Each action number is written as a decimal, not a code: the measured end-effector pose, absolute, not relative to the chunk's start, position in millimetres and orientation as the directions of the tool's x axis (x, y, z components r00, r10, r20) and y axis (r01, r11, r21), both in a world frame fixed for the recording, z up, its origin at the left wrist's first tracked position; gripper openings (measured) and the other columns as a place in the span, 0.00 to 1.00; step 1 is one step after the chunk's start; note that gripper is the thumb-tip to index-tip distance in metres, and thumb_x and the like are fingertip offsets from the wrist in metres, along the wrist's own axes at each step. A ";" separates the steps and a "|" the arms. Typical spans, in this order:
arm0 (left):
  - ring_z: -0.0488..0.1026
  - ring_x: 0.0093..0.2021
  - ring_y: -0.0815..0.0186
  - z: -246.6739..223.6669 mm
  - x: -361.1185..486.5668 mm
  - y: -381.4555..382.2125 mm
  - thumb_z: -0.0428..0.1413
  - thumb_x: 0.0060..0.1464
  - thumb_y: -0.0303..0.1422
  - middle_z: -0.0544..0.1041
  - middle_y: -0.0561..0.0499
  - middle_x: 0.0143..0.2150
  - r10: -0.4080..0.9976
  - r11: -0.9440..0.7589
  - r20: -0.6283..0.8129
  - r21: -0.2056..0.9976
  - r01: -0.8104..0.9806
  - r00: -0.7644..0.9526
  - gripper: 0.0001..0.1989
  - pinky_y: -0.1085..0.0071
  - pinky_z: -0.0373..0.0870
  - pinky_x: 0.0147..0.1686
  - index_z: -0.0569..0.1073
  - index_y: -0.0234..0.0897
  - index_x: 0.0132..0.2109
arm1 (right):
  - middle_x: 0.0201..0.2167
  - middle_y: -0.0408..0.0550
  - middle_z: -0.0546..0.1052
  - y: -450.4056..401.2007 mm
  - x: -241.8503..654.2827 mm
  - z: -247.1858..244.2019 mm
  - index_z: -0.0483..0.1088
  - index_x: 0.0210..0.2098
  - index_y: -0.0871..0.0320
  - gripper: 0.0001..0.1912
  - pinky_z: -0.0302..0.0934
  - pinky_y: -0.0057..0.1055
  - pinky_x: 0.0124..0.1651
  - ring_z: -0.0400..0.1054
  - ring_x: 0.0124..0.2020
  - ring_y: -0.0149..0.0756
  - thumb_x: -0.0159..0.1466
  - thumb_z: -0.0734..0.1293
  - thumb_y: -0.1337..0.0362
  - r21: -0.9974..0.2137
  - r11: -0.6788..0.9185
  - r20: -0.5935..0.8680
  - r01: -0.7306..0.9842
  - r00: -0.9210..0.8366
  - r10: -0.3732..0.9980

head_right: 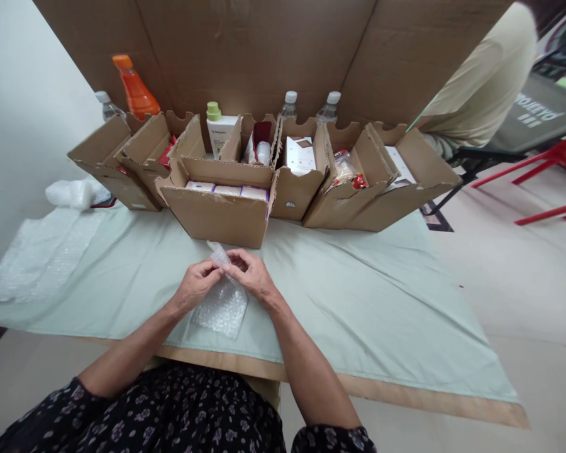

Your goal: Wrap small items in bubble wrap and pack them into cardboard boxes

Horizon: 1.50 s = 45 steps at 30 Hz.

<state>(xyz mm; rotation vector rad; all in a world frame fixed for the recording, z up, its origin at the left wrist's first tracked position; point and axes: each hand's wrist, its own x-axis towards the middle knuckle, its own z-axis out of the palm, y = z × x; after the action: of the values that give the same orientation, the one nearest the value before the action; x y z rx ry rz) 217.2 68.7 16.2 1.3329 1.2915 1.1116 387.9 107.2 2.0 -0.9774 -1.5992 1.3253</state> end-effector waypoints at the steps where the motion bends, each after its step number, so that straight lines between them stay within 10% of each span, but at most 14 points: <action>1: 0.70 0.34 0.65 16.2 217.8 68.4 0.60 0.52 0.39 0.76 0.51 0.31 0.999 -0.027 0.021 0.986 0.165 0.034 0.11 0.70 0.65 0.38 0.79 0.36 0.29 | 0.37 0.47 0.82 106.7 387.0 1.6 0.79 0.41 0.56 0.17 0.67 0.34 0.42 0.74 0.37 0.38 0.60 0.73 0.50 -0.990 0.133 0.105 0.056 -0.349 0.931; 8: 0.75 0.34 0.60 23.0 206.0 68.7 0.61 0.40 0.37 0.76 0.49 0.27 0.990 0.138 -0.126 0.958 -0.252 0.063 0.08 0.65 0.70 0.37 0.78 0.36 0.27 | 0.45 0.48 0.81 112.2 402.3 4.3 0.79 0.44 0.54 0.20 0.65 0.36 0.52 0.73 0.47 0.41 0.64 0.69 0.44 -0.995 0.095 0.093 0.010 -0.128 0.987; 14: 0.77 0.32 0.58 36.9 192.2 75.1 0.62 0.35 0.35 0.77 0.50 0.25 0.972 0.234 -0.196 0.845 -0.481 0.128 0.11 0.64 0.72 0.38 0.78 0.35 0.29 | 0.36 0.46 0.80 112.9 410.4 5.7 0.79 0.40 0.56 0.22 0.64 0.35 0.48 0.72 0.40 0.39 0.63 0.71 0.43 -0.988 -0.069 0.007 -0.138 -0.486 0.874; 21: 0.71 0.31 0.67 35.1 176.6 82.1 0.62 0.46 0.36 0.76 0.54 0.27 0.993 0.097 -0.100 0.994 -0.042 -0.066 0.08 0.71 0.68 0.38 0.77 0.35 0.30 | 0.31 0.45 0.79 106.4 409.5 15.2 0.80 0.34 0.56 0.19 0.64 0.34 0.44 0.70 0.34 0.35 0.58 0.76 0.46 -0.979 -0.129 -0.010 -0.160 -0.590 0.808; 29: 0.71 0.33 0.68 54.8 189.6 66.2 0.61 0.53 0.35 0.75 0.52 0.35 0.913 -0.138 0.277 0.900 0.414 -0.298 0.12 0.72 0.68 0.35 0.75 0.38 0.45 | 0.25 0.42 0.74 106.6 397.3 13.5 0.75 0.29 0.55 0.21 0.61 0.31 0.35 0.64 0.28 0.32 0.58 0.75 0.43 -0.998 0.004 0.025 -0.058 -0.356 0.934; 38: 0.70 0.30 0.68 46.1 221.9 57.6 0.67 0.44 0.42 0.73 0.55 0.29 0.996 0.093 -0.088 0.960 0.264 -0.031 0.18 0.72 0.68 0.31 0.71 0.38 0.37 | 0.24 0.39 0.69 99.5 386.6 7.8 0.67 0.25 0.57 0.28 0.59 0.29 0.34 0.62 0.28 0.29 0.52 0.77 0.40 -0.998 -0.033 0.003 -0.056 -0.552 0.834; 45: 0.74 0.26 0.68 46.1 198.1 68.1 0.62 0.40 0.37 0.76 0.54 0.26 0.948 0.319 -0.316 0.932 -0.172 0.041 0.11 0.72 0.70 0.29 0.71 0.36 0.30 | 0.23 0.38 0.68 101.7 396.5 18.3 0.63 0.24 0.56 0.29 0.54 0.27 0.30 0.59 0.25 0.27 0.49 0.80 0.41 -0.971 -0.155 -0.040 -0.181 -0.516 0.855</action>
<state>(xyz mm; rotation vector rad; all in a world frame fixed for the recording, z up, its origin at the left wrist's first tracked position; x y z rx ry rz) 198.1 68.1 46.1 0.8499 1.2068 1.0388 396.5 101.7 18.3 -0.8127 -1.3578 1.7667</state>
